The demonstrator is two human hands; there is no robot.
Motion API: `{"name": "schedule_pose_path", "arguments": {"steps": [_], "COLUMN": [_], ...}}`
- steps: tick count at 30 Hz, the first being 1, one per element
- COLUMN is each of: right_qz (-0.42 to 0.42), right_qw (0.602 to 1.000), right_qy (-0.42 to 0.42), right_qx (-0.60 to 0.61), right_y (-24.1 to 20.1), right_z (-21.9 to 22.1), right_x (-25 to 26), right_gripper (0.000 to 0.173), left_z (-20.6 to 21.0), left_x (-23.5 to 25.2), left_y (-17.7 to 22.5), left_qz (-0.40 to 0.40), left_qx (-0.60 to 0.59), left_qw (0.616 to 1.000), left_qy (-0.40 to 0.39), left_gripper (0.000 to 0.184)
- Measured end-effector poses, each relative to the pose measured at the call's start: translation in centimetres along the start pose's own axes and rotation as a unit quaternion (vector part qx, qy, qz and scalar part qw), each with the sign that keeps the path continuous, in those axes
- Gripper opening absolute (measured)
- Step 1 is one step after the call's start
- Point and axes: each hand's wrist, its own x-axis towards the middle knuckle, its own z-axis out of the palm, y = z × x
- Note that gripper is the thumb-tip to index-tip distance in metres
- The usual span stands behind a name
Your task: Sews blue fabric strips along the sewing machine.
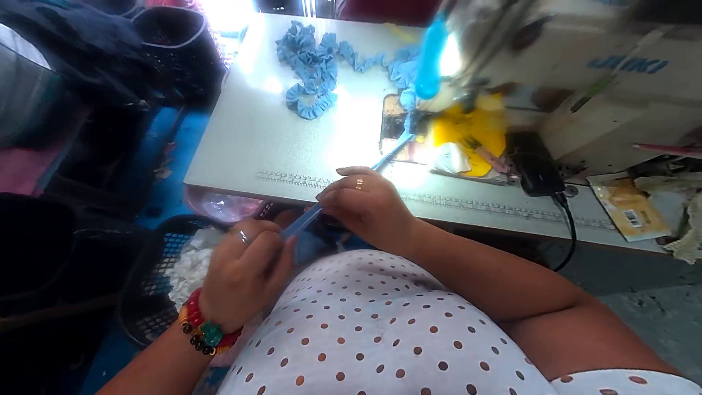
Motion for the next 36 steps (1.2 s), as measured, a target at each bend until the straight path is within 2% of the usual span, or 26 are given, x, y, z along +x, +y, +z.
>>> {"name": "schedule_pose_path", "arguments": {"steps": [6,10,12,14,16,18,20,24,29,36], "right_qz": [-0.005,-0.059,-0.041,0.004,0.046,0.063,0.06,0.039,0.046,0.089], "right_qw": [0.999,0.981,0.978,0.985,0.986,0.985,0.984,0.985,0.98,0.966], "right_qy": [0.017,-0.034,-0.067,-0.099,-0.109,-0.11,-0.108,-0.074,-0.063,-0.057], "right_qx": [-0.049,-0.181,-0.191,-0.142,-0.116,-0.119,-0.127,-0.154,-0.184,-0.234], "right_y": [-1.2,-3.3,-4.0,-3.8,-2.7,-0.7,1.5,4.9,8.0,12.7], "right_z": [-1.4,-3.7,-5.0,-6.0,-6.3,-6.0,-5.6,-5.5,-6.1,-6.7], "right_x": [-0.4,-2.9,-5.1,-7.6,-9.8,-11.6,-12.7,-12.4,-11.2,-9.3], "right_gripper": [0.012,0.018,0.02,0.021,0.022,0.021,0.02,0.02,0.019,0.024], "left_z": [-0.3,-0.7,-0.5,0.1,1.2,2.4,3.6,5.0,5.3,6.9], "left_x": [0.5,0.7,0.6,0.0,-0.4,-0.4,-0.1,0.1,-0.3,0.2], "left_y": [0.5,1.5,1.5,0.8,-0.1,-0.8,-1.3,-1.5,-1.5,-1.1], "left_qz": [0.018,-0.004,-0.035,-0.069,-0.111,-0.151,-0.173,-0.203,-0.227,-0.271], "left_qx": [-0.047,-0.172,-0.24,-0.315,-0.375,-0.402,-0.396,-0.329,-0.334,-0.331], "left_qw": [0.999,0.981,0.952,0.905,0.861,0.835,0.833,0.857,0.851,0.872], "left_qy": [0.003,-0.093,-0.185,-0.278,-0.326,-0.345,-0.344,-0.34,-0.335,-0.238], "left_gripper": [0.023,0.026,0.028,0.029,0.028,0.021,0.017,0.02,0.018,0.016]}}
